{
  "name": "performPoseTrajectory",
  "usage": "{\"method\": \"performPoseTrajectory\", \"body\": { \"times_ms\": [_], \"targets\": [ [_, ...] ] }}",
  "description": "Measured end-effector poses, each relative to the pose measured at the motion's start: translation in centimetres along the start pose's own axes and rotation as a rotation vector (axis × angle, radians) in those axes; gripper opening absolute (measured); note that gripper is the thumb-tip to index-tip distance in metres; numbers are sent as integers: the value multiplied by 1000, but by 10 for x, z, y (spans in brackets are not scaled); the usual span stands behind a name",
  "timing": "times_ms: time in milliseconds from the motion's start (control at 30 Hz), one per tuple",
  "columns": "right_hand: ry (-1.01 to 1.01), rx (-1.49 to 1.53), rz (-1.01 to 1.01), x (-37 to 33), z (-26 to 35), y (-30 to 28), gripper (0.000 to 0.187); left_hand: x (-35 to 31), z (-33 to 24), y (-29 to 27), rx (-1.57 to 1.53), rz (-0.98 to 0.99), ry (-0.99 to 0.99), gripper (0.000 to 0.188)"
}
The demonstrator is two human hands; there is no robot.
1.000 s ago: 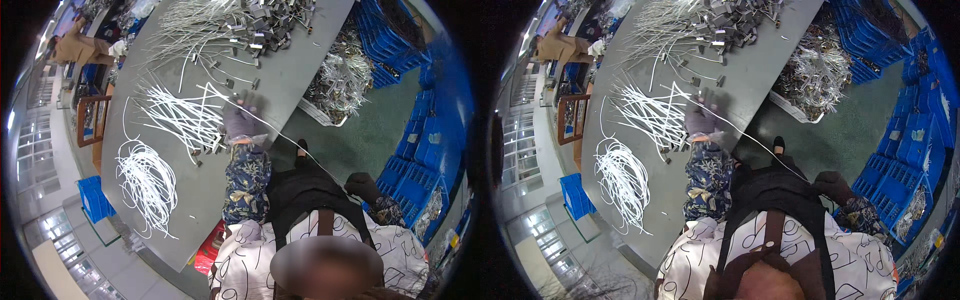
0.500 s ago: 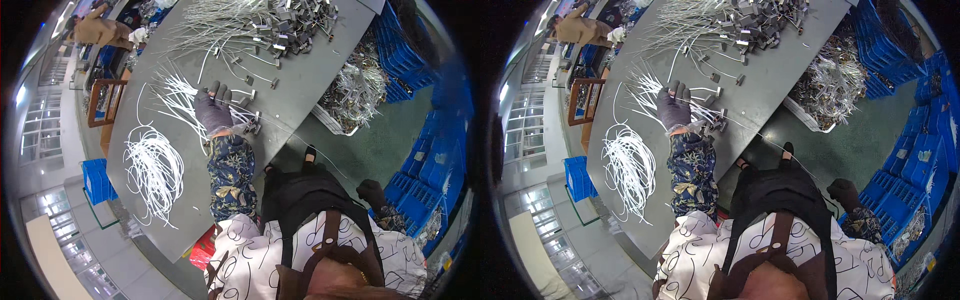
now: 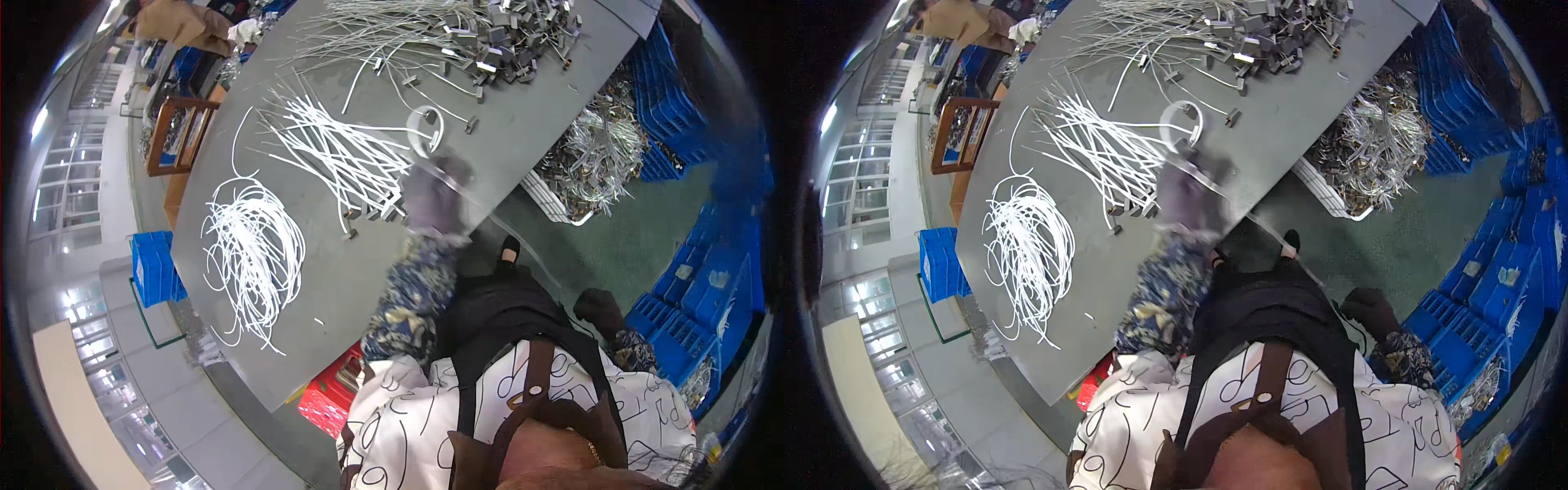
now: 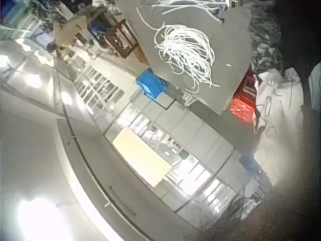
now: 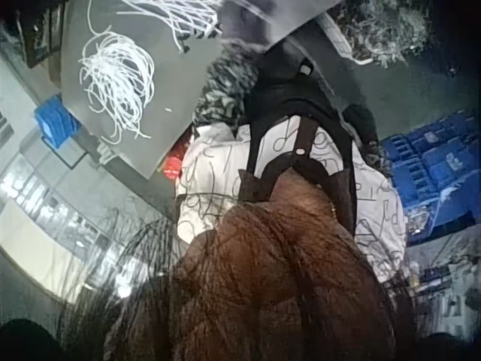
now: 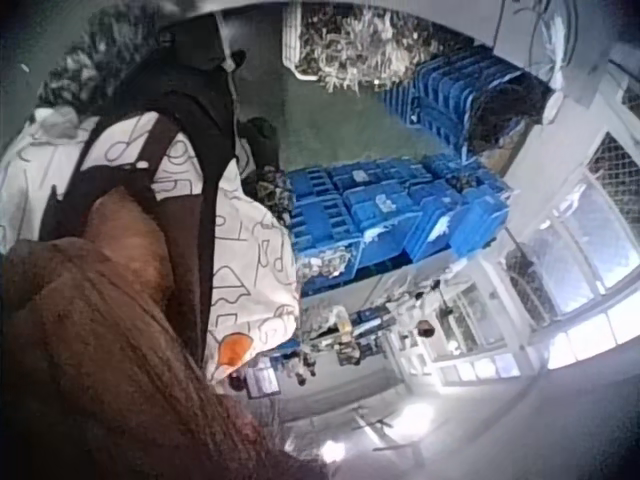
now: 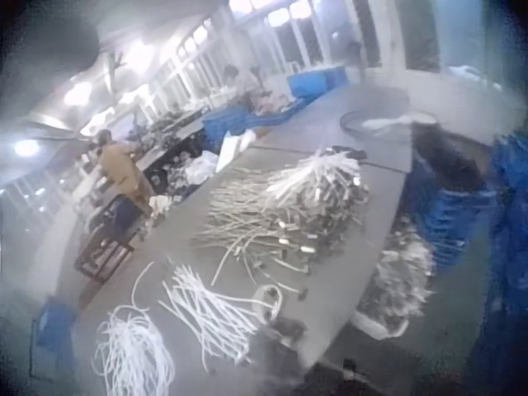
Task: Organizing and sorting bundles of white electronic wires on a production workbench.
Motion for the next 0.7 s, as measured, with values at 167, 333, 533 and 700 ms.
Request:
{"method": "performPoseTrajectory", "body": {
  "times_ms": [167, 333, 533, 700],
  "targets": [
    [-53, 77, 24, -12, -18, 4, 13, 35, -83, -7, 63, -322, 154, 22],
    [171, -3, -107, -14, -42, -5, 11, 25, -126, 6, 123, -329, 296, 25],
    [95, 103, -106, -14, -35, 0, 15, 19, -135, 16, 50, -369, 368, 29],
    [-161, -80, -44, -17, -37, 6, 11, 20, -124, 20, 112, -369, 353, 21]
  ]
}}
Point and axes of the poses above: each hand's wrist, its own x-axis towards the middle knuckle, its own y-axis out of the palm, z = x × y, the point moved 6 cm from there along x, towards the middle knuckle, and after that the axes turned 8 degrees about -z, right-handed, at the moved point
